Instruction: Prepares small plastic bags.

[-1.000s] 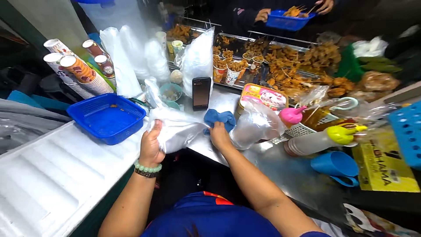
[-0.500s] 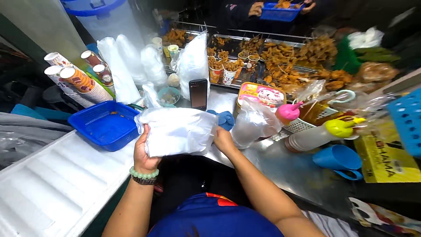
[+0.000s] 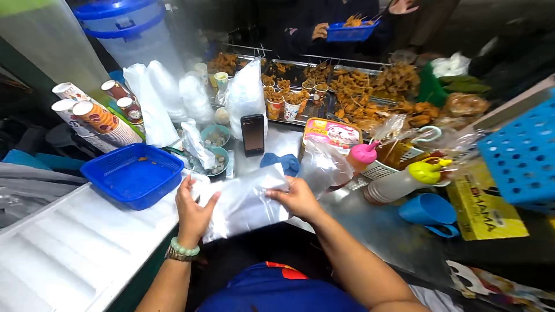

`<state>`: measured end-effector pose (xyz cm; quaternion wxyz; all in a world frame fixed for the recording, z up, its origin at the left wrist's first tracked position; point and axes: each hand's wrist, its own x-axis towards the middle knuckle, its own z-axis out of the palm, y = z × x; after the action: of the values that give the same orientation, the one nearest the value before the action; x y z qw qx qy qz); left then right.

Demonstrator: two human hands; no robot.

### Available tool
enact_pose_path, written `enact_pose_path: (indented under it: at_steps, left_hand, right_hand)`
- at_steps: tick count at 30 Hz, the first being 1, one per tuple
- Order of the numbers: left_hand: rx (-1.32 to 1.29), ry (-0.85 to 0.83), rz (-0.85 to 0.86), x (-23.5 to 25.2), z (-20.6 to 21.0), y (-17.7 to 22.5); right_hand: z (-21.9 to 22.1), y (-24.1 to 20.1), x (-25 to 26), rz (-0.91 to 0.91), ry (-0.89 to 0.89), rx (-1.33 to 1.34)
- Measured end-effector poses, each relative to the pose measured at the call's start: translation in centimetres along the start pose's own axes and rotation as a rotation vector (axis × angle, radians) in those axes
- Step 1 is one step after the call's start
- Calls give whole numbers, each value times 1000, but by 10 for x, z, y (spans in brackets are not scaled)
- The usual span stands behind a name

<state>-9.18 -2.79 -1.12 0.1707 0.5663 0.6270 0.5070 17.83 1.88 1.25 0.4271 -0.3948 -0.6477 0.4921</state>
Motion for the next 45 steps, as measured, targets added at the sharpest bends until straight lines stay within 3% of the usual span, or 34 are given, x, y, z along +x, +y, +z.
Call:
enact_pose_path:
  at_steps: [1, 3, 6, 10, 18, 22, 26, 29, 31, 34, 37, 40, 43, 45]
  left_hand:
    - [62, -61, 146, 0, 0, 2]
    - [-90, -282, 243, -6, 14, 20]
    - [-586, -540, 70, -22, 51, 48]
    - [-806, -449, -228, -39, 72, 69]
    - [-859, -153, -202, -40, 85, 71]
    - [-937, -58, -297, -34, 81, 70]
    - [-950, -147, -416, -30, 71, 71]
    - [-863, -139, -398, -24, 65, 53]
    - [-779, -83, -323, -15, 57, 34]
    - [-824, 11, -279, 3, 48, 27]
    - [-1020, -253, -116, 5, 55, 43]
    - [-967, -603, 57, -13, 80, 71]
    - [-936, -593, -24, -34, 99, 92]
    - [-1043, -614, -137, -35, 99, 91]
  right_hand:
    - [-1, -5, -1, -14, -79, -94]
    - [6, -15, -4, -22, -194, -165]
    - [14, -24, -7, -9, -185, -133]
    - [-5, -19, -10, 6, -28, -22]
    - [-15, -9, -21, -51, 145, 144]
    - [-15, -6, -19, -84, 212, 72]
    - [-21, -13, -24, -320, 247, -228]
    - [-36, -34, -35, -639, 290, -431]
    - [-53, -56, -53, -815, 230, -410]
    - [-69, -82, -76, -938, 66, -138]
    - [-64, -75, -65, -852, 49, -74]
    - [-31, -40, -43, -616, 118, -226]
    - [-17, -14, -40, -462, 231, -426]
    - [-24, -9, -44, -388, 276, -311]
